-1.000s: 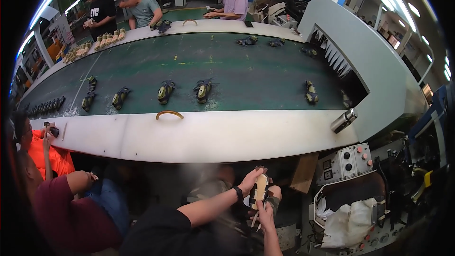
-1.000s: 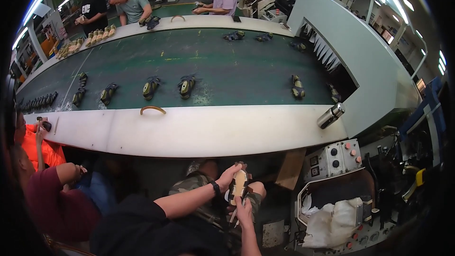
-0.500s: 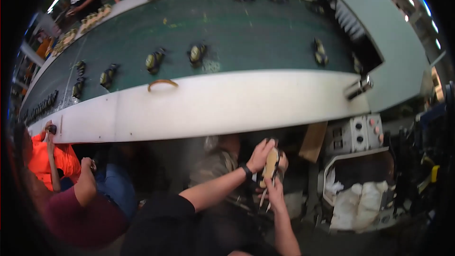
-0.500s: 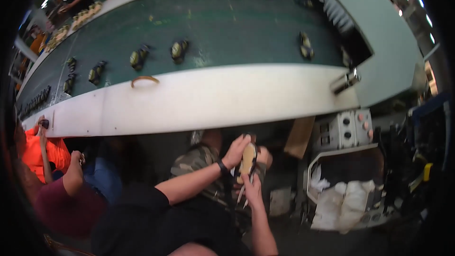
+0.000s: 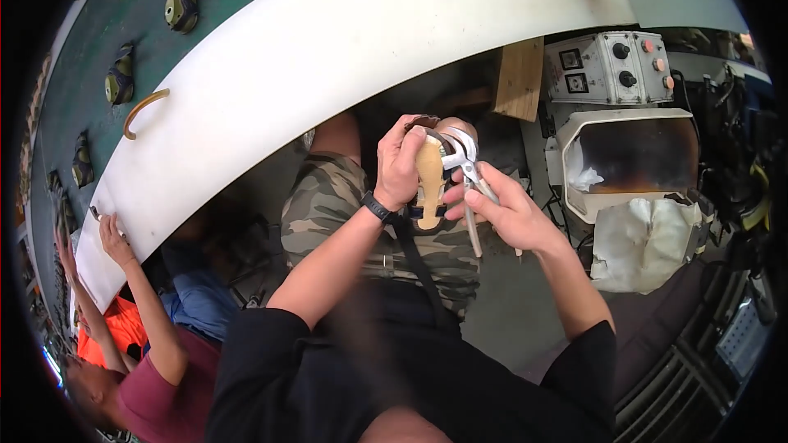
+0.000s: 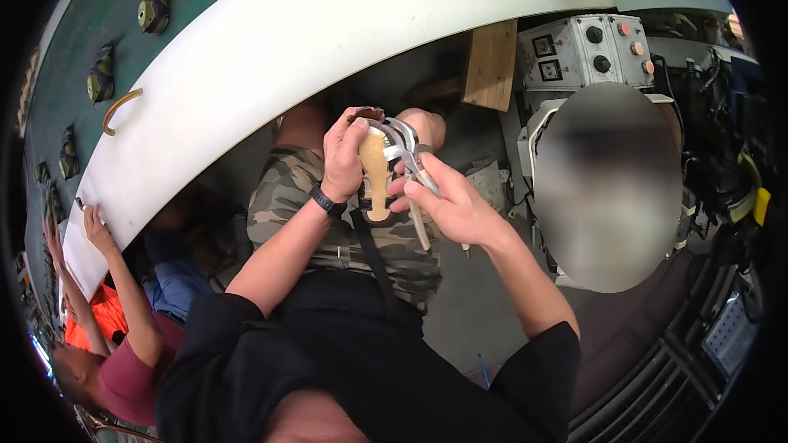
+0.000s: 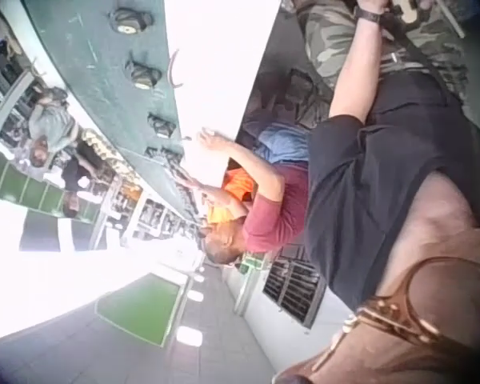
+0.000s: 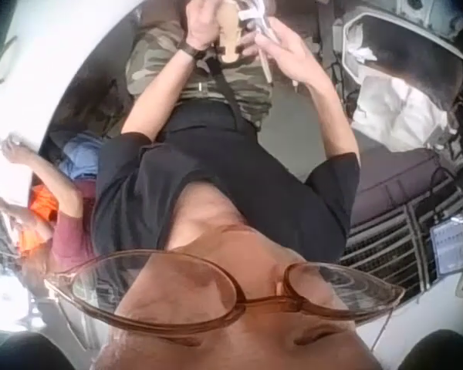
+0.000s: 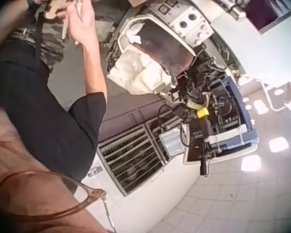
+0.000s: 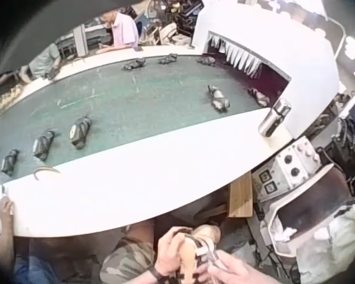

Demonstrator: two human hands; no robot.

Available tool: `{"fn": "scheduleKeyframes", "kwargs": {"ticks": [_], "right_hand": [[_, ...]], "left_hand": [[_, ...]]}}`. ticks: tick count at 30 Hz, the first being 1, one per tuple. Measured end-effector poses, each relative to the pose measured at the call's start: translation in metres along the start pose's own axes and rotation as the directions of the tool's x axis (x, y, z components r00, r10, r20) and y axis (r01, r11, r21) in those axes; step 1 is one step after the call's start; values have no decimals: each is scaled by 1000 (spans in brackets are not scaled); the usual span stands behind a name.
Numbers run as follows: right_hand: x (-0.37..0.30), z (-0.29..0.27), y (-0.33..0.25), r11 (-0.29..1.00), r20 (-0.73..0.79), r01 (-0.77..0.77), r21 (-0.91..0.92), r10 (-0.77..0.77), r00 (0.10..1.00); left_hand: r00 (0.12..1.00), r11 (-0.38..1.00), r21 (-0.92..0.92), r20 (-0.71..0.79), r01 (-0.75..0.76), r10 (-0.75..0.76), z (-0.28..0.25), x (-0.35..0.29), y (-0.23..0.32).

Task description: Assembling shoe components by stretching and securing the upper material onto a shoe last using pliers.

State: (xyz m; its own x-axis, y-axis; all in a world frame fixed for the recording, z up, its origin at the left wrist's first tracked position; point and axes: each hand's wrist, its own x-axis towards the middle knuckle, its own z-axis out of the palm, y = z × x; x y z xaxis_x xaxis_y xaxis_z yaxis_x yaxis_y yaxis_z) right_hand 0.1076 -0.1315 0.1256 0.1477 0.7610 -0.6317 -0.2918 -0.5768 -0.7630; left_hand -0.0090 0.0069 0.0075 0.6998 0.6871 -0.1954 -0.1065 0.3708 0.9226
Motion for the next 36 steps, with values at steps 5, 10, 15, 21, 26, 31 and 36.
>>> {"fn": "scheduleKeyframes", "kwargs": {"ticks": [5, 10, 15, 21, 26, 31, 36], "right_hand": [[13, -8, -21, 972, 41, -227, 68, 224, 974], [19, -16, -31, 953, 89, -299, 55, 293, 952], [17, -11, -19, 965, 42, -245, 92, 242, 969], [13, 17, 26, 999, -170, -5, -42, -2, 985], [9, 15, 22, 994, -163, -9, -109, -9, 987], [-3, 5, 1, 938, -143, -45, -345, -5, 990], [-6, -2, -27, 522, -32, 13, -853, -78, 996]], "left_hand": [[1000, 999, -45, -28, 8, -9, 0, -3, 0], [1000, 1000, -10, -3, -4, 4, -3, 1, -3], [1000, 998, -66, 5, -9, 9, -2, 3, -3], [1000, 1000, -16, -1, -14, 14, 3, 1, 6], [1000, 1000, -22, -1, -17, 17, 2, 3, 5], [1000, 996, -90, 6, 13, -13, 2, 2, 1], [999, 996, -81, 40, 36, -33, 4, 5, -1]]}}
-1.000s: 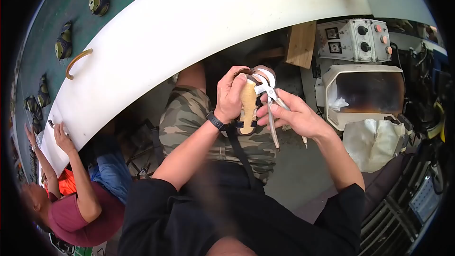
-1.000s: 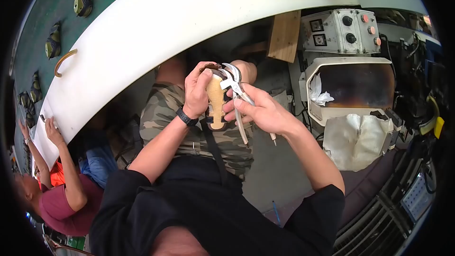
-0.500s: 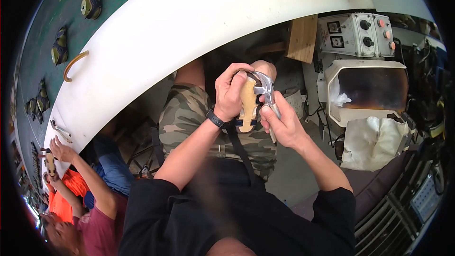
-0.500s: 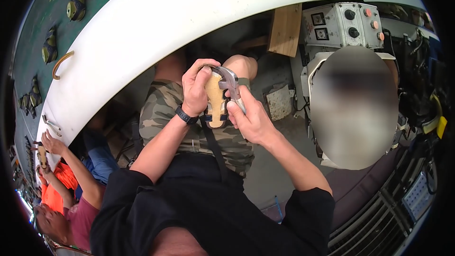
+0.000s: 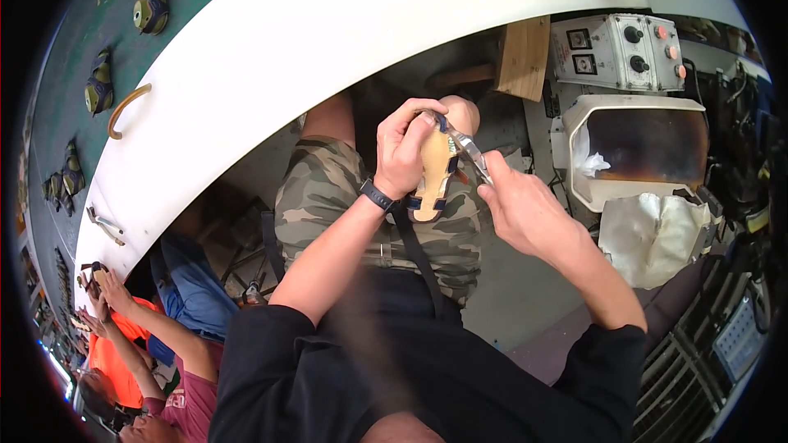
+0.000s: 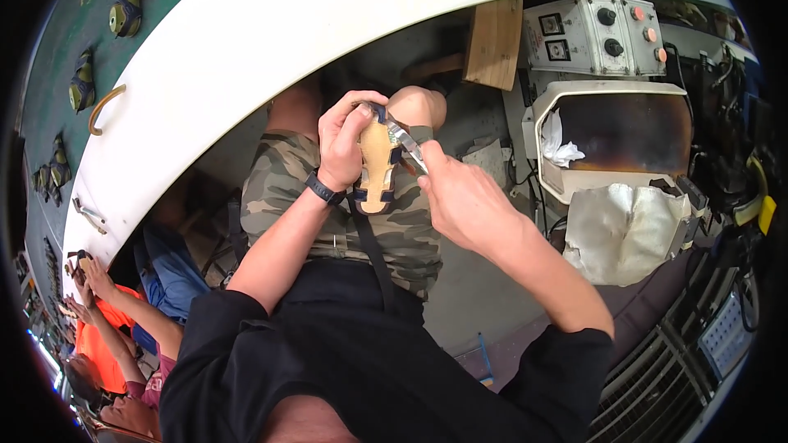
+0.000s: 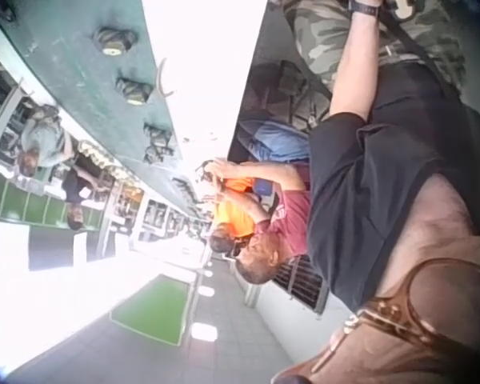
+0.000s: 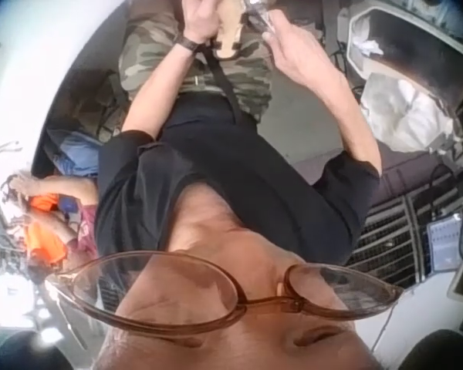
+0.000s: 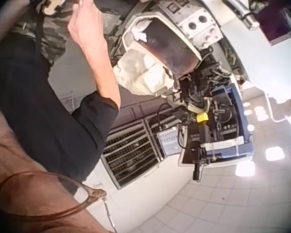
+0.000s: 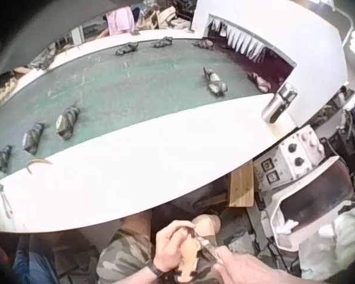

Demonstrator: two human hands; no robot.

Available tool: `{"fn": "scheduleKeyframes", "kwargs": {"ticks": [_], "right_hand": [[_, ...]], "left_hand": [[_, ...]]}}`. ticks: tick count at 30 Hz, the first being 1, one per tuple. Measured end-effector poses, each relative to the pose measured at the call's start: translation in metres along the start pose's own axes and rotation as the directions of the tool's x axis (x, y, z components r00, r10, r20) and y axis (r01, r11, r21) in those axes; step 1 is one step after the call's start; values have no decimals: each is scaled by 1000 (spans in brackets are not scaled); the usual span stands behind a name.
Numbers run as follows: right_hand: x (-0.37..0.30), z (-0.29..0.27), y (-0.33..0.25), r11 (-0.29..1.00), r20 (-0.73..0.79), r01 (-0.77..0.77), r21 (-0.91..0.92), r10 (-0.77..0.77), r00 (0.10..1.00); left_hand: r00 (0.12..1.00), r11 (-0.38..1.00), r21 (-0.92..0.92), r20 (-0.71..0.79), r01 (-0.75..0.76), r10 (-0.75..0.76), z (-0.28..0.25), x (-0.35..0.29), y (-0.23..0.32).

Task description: Assembling shoe components by stretching and securing the upper material onto a shoe last using pliers.

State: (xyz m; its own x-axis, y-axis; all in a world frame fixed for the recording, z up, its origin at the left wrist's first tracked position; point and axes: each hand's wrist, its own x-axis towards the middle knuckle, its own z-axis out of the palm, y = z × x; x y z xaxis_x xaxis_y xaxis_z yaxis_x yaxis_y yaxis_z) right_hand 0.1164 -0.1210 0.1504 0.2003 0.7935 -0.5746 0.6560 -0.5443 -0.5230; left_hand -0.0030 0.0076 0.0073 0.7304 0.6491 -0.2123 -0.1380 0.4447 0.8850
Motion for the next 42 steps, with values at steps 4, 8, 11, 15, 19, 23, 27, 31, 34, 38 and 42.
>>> {"fn": "scheduleKeyframes", "kwargs": {"ticks": [4, 8, 11, 15, 19, 23, 27, 31, 34, 38, 42], "right_hand": [[12, -1, -2, 955, 29, -22, -296, 32, 999], [21, -7, -12, 906, 93, -8, -423, 52, 994], [17, -25, -13, 973, 216, -110, -201, 153, 964], [-2, -47, -17, 934, 286, -231, 273, 151, 946], [6, -56, -50, 962, 0, -133, 237, 137, 991], [25, 9, -14, 981, -442, 122, 148, -45, 896], [37, 11, -20, 980, -141, -156, 125, 173, 975], [31, 23, -22, 982, -424, -3, 188, 84, 902], [33, 51, -9, 993, -324, -12, 119, 50, 945], [34, 22, -14, 950, -115, -116, 291, 156, 981], [16, -1, -19, 914, -33, -60, 401, 79, 996]], "left_hand": [[998, 998, 29, 42, -47, 46, -1, 8, 2], [999, 995, 90, 17, -41, 40, -1, 11, 1], [998, 992, 114, -8, -56, 58, 2, 8, 0], [999, 997, 58, -7, -48, 48, 5, 8, 1], [996, 994, 81, -43, -71, 75, -12, 7, 2], [998, 996, 74, -16, -53, 54, 4, 7, -1], [989, 976, 178, -63, -123, 136, 1, 15, -2], [996, 991, 120, -59, -60, 68, 1, 5, 2], [997, 996, 38, 3, -80, 80, -3, 0, 2], [1000, 1000, 0, 4, -24, 24, -3, -5, 2], [999, 992, 114, 1, -48, 48, 1, -5, 5]]}}
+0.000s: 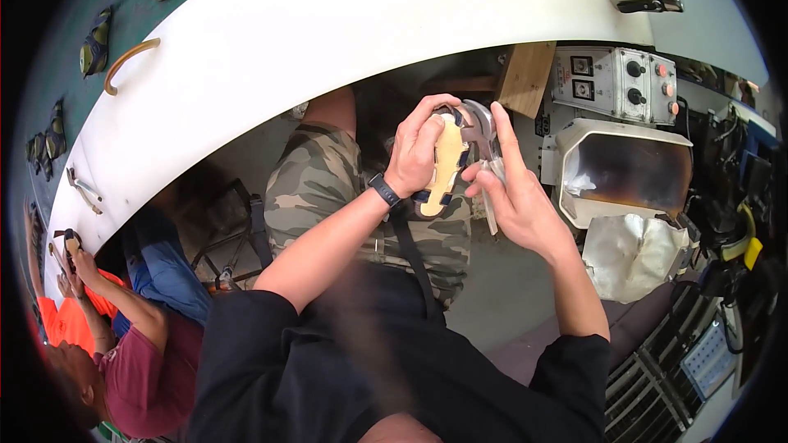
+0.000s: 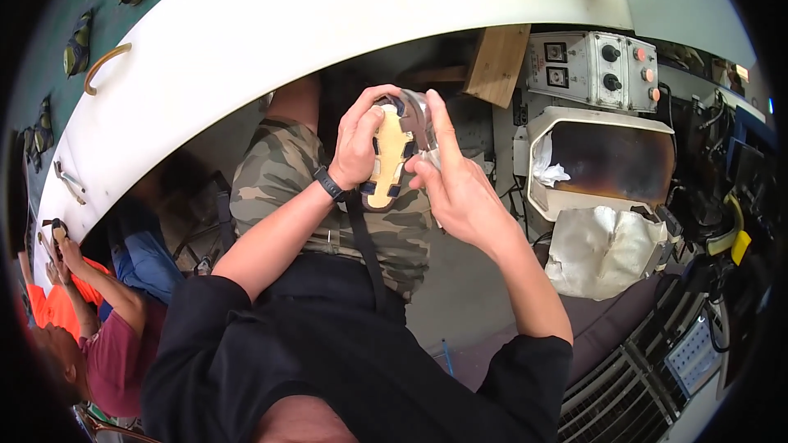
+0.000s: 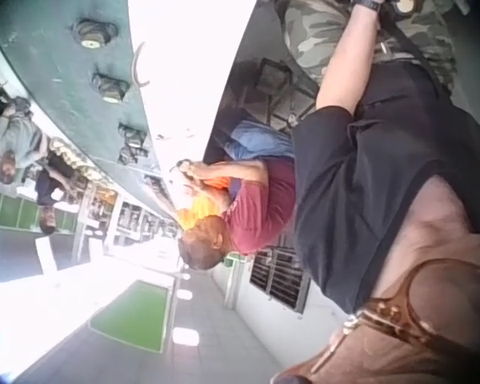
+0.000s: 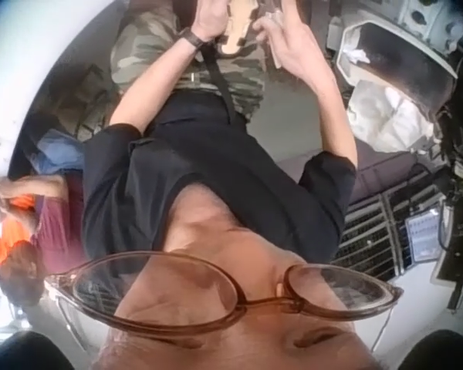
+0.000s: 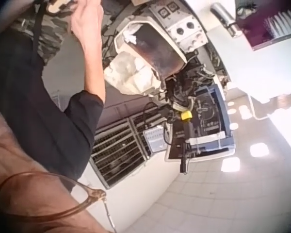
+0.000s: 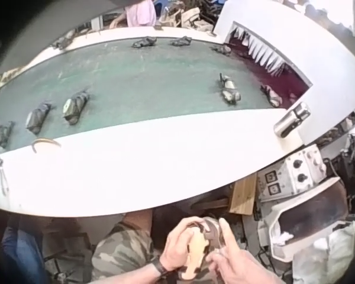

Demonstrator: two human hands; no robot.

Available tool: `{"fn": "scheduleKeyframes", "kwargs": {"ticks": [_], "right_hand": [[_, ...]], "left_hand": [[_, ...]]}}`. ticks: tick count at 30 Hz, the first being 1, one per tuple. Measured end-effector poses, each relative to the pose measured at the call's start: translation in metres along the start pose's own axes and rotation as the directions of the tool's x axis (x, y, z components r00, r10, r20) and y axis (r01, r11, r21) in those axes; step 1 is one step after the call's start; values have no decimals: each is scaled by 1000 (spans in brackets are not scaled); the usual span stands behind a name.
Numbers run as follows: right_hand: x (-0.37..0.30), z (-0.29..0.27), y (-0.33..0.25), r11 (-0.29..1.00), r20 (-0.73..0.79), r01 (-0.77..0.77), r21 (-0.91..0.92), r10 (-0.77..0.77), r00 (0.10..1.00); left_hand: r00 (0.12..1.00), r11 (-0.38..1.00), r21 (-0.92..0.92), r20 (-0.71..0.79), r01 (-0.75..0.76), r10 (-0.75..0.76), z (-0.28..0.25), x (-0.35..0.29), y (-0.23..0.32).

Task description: Assembling shoe components by stretching and securing the upper material onto a shoe last using pliers.

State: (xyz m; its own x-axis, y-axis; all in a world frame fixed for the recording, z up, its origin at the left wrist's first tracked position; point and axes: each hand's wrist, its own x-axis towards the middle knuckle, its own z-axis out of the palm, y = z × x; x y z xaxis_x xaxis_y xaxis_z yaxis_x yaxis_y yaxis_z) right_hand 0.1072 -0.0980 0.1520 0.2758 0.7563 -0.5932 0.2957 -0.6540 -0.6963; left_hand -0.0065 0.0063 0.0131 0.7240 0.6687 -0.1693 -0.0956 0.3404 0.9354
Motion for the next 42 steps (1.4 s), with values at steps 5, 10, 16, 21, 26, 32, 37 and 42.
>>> {"fn": "scheduleKeyframes", "kwargs": {"ticks": [5, 10, 16, 21, 26, 32, 37, 42], "right_hand": [[14, -6, -7, 994, 173, -61, -86, 75, 982], [20, -15, -22, 989, 226, -115, -98, 135, 965], [16, -1, 2, 994, 121, -79, -71, 88, 989], [18, 25, 34, 989, -69, 143, -33, -145, 987], [13, 17, 29, 988, -24, 133, -82, -135, 991], [4, -1, 15, 935, 75, 188, -301, -173, 982], [5, -10, -3, 869, 154, 135, -476, -68, 986], [8, -13, -13, 794, 197, 81, -602, 50, 979]], "left_hand": [[999, 999, -43, -24, -30, 29, 1, 0, -5], [998, 999, -8, -23, -51, 51, 0, -1, -4], [996, 991, -112, 33, -76, 80, 0, 0, -14], [997, 981, -178, 16, 82, -81, -2, 0, -10], [998, 989, -141, -39, 32, -38, 2, 0, -5], [999, 995, -95, -40, -16, 12, 3, -1, -1], [1000, 987, -163, -4, -5, 5, 3, -1, -2], [994, 980, -182, 93, 80, -63, -1, 4, 1]]}}
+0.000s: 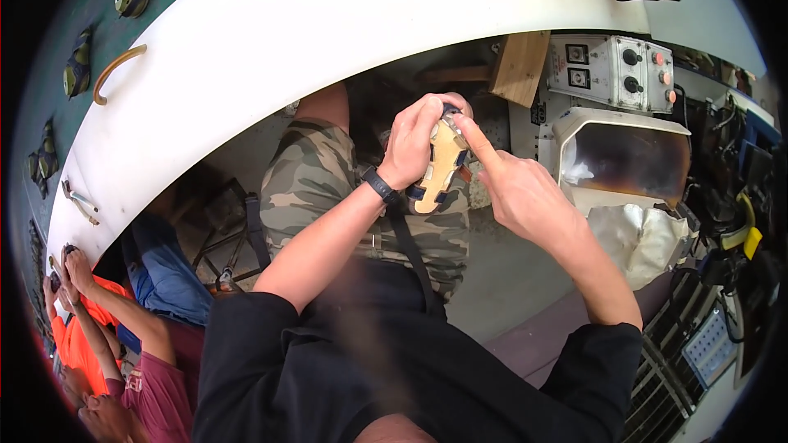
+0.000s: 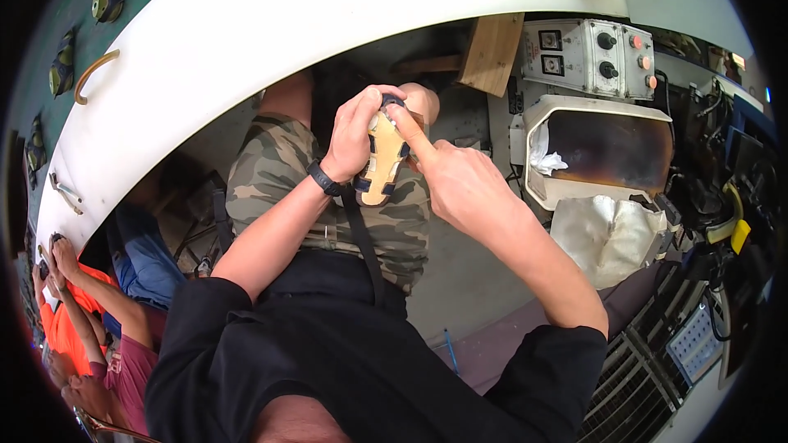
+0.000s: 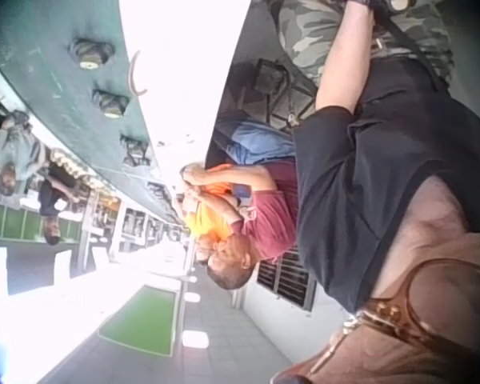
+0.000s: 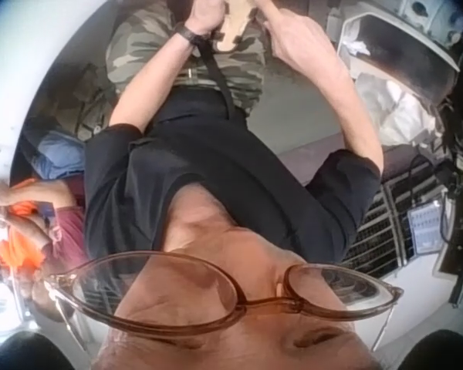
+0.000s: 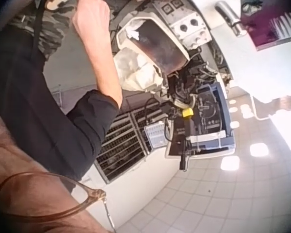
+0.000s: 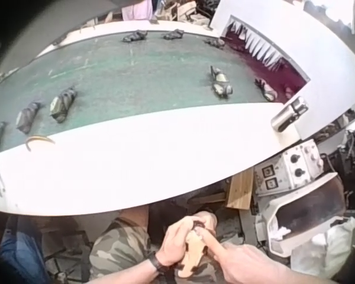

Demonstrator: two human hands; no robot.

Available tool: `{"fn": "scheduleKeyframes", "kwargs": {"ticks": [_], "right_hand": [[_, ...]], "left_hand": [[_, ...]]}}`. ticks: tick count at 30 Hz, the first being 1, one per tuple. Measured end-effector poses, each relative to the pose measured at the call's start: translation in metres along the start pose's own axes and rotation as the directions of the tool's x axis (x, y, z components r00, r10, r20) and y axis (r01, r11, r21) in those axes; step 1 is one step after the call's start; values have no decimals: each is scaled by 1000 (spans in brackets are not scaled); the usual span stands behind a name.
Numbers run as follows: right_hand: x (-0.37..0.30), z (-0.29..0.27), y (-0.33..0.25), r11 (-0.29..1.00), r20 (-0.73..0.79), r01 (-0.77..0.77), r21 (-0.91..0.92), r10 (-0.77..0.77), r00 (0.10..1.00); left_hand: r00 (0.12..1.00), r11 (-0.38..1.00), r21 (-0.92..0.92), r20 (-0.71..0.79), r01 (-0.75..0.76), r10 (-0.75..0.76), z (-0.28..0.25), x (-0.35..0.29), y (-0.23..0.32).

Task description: Assembling shoe components by stretching and securing the upper material onto a shoe last using pliers.

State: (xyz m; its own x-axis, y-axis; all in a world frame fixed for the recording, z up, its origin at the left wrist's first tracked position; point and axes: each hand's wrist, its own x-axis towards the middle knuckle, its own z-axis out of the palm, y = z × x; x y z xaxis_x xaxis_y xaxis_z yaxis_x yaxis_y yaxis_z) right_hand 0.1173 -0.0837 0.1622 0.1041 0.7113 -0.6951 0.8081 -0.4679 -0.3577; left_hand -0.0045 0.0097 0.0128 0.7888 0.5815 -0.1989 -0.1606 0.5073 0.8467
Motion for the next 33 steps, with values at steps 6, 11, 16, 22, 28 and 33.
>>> {"fn": "scheduleKeyframes", "kwargs": {"ticks": [6, 11, 16, 22, 28, 33], "right_hand": [[-6, 16, 4, 950, -94, -31, 310, 63, 994], [0, 19, 2, 877, -65, -55, 478, 97, 993], [-6, 22, 1, 902, -123, -20, 432, 80, 989], [5, 13, -4, 999, -91, 37, -39, -41, 995], [-7, -21, -2, 940, 111, -110, 324, 78, 991], [-7, -49, -20, 872, -175, 56, 487, 35, 984]], "left_hand": [[995, 994, 77, -65, -72, 77, 0, -1, -2], [996, 997, 65, -72, -48, 53, 0, -1, -3], [988, 989, 75, -78, -127, 132, 4, -2, -3], [990, 998, 31, -130, -47, 50, 0, 0, -8], [985, 989, 110, -128, -102, 116, 4, 2, -6], [993, 997, -18, -93, -71, 69, -6, -2, 0]]}}
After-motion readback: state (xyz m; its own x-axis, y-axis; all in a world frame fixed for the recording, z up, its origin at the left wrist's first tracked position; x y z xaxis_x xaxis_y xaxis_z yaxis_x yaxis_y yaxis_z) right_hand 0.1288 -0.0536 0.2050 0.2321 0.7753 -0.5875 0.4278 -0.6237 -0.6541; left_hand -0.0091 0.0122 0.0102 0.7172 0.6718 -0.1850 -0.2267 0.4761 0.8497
